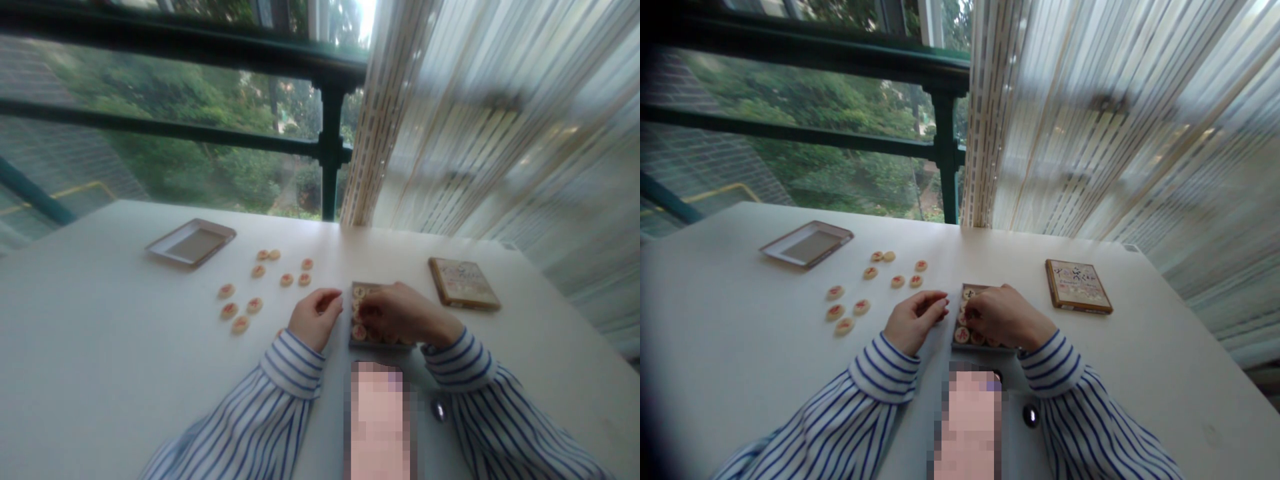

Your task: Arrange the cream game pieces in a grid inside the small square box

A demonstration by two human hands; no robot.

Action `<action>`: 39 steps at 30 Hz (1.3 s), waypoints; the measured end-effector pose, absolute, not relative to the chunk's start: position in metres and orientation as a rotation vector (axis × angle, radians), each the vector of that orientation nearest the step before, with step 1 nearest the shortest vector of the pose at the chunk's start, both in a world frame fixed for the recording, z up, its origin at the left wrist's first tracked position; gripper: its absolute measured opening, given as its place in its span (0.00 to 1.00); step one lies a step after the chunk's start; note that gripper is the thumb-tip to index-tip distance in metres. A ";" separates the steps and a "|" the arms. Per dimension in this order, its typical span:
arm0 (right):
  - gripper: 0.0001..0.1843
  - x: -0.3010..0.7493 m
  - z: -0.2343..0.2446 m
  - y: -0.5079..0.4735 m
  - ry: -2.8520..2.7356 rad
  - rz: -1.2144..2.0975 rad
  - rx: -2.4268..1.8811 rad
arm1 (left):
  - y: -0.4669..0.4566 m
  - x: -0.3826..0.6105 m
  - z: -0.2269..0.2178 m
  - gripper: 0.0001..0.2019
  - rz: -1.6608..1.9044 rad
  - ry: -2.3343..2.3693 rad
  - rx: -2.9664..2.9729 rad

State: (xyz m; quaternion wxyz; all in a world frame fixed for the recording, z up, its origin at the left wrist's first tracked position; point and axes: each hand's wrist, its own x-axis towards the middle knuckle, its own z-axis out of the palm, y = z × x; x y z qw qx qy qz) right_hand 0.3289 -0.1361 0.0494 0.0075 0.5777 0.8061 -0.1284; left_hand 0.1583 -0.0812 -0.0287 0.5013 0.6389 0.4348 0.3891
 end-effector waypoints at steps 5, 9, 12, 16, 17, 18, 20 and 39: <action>0.13 0.329 0.049 -0.136 2.523 -0.407 1.790 | -0.082 0.159 -0.026 0.15 0.935 1.055 1.546; 0.13 0.331 0.050 -0.137 2.554 -0.345 1.786 | -0.083 0.159 -0.024 0.15 0.934 1.066 1.540; 0.15 0.334 0.052 -0.136 2.540 -0.286 1.784 | -0.083 0.159 -0.025 0.15 0.933 1.071 1.541; 0.13 0.339 0.055 -0.136 2.482 -0.239 1.830 | -0.082 0.159 -0.025 0.15 0.915 1.068 1.557; 0.13 0.341 0.055 -0.136 2.456 -0.225 1.864 | -0.083 0.159 -0.024 0.15 0.907 1.069 1.558; 0.14 0.343 0.056 -0.136 2.424 -0.204 1.905 | -0.083 0.159 -0.024 0.15 0.895 1.071 1.559; 0.16 0.349 0.056 -0.135 2.341 -0.140 2.007 | -0.085 0.159 -0.021 0.14 0.874 1.078 1.571; 0.18 0.392 0.025 -0.120 2.169 -0.254 2.176 | -0.093 0.160 -0.017 0.18 0.781 1.016 1.662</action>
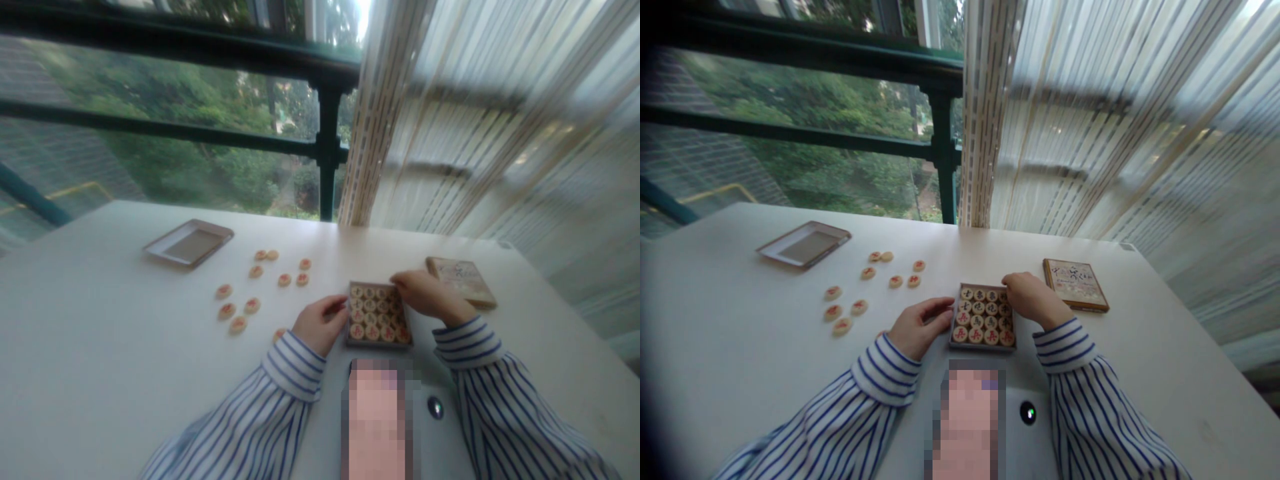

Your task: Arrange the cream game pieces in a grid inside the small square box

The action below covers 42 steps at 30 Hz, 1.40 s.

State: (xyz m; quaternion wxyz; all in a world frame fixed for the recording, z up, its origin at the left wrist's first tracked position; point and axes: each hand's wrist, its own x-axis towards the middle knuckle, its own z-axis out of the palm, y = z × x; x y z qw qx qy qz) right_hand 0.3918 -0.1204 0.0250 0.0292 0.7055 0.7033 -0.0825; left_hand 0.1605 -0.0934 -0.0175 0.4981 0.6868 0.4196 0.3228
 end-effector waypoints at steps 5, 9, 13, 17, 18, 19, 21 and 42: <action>0.18 0.391 0.028 -0.121 2.168 -0.283 2.143 | -0.094 0.162 -0.018 0.17 0.766 1.010 1.625; 0.17 0.389 0.030 -0.121 2.134 -0.283 2.141 | -0.096 0.162 -0.018 0.17 0.759 0.992 1.612; 0.17 0.388 0.030 -0.120 2.116 -0.291 2.142 | -0.096 0.162 -0.018 0.17 0.765 0.973 1.600; 0.17 0.388 0.030 -0.120 2.137 -0.284 2.131 | -0.096 0.163 -0.020 0.16 0.781 0.978 1.621; 0.17 0.388 0.030 -0.121 2.142 -0.285 2.127 | -0.096 0.162 -0.020 0.16 0.784 0.981 1.625; 0.17 0.388 0.030 -0.121 2.143 -0.286 2.126 | -0.095 0.162 -0.020 0.16 0.783 0.984 1.630; 0.17 0.388 0.030 -0.121 2.139 -0.292 2.123 | -0.095 0.162 -0.021 0.16 0.774 0.980 1.638; 0.20 0.378 0.043 -0.131 2.192 -0.070 2.273 | -0.085 0.148 -0.012 0.16 1.121 1.086 1.586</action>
